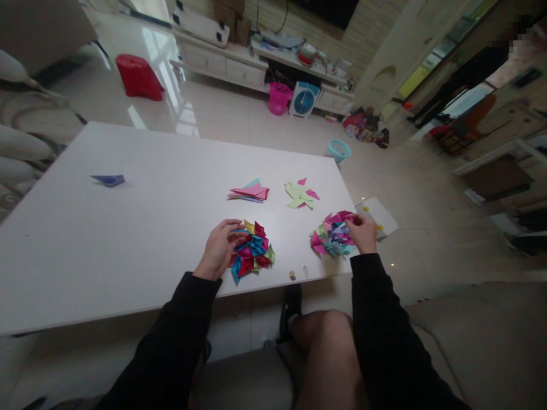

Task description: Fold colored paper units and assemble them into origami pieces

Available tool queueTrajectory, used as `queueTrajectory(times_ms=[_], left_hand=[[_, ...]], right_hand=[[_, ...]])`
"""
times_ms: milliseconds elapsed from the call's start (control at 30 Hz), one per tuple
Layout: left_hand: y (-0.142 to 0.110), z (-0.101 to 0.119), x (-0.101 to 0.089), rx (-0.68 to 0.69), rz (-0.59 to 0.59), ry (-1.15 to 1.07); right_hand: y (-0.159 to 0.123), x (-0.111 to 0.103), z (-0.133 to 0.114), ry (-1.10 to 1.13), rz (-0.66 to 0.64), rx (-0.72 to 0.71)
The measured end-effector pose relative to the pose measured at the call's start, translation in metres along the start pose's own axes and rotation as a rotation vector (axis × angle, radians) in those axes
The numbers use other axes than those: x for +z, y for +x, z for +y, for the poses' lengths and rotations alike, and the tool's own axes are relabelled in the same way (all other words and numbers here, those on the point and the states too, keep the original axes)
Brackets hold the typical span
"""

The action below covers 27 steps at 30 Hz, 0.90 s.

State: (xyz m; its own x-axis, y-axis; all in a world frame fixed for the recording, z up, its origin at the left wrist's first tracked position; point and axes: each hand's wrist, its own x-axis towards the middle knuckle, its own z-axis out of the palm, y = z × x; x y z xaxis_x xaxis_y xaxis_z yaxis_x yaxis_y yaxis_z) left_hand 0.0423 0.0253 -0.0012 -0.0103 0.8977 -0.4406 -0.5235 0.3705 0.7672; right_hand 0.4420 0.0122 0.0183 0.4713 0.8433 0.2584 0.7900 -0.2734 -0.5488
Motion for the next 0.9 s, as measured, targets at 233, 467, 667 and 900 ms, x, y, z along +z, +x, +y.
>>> queueTrajectory(times_ms=[233,467,667,900], left_hand=[[-0.001,0.0,-0.003,0.019,-0.013,-0.026],[-0.001,0.003,-0.007,0.017,-0.027,-0.038],[-0.008,0.013,-0.006,0.051,-0.044,-0.009],[-0.019,0.032,-0.013,0.398,0.029,0.099]], right_hand=[[0.029,0.002,0.059,-0.32,-0.174,0.151],[0.034,0.005,0.054,-0.389,-0.161,0.162],[0.056,0.009,-0.013,-0.34,-0.095,-0.028],[0.034,0.128,-0.206,-0.128,-0.438,-0.581]])
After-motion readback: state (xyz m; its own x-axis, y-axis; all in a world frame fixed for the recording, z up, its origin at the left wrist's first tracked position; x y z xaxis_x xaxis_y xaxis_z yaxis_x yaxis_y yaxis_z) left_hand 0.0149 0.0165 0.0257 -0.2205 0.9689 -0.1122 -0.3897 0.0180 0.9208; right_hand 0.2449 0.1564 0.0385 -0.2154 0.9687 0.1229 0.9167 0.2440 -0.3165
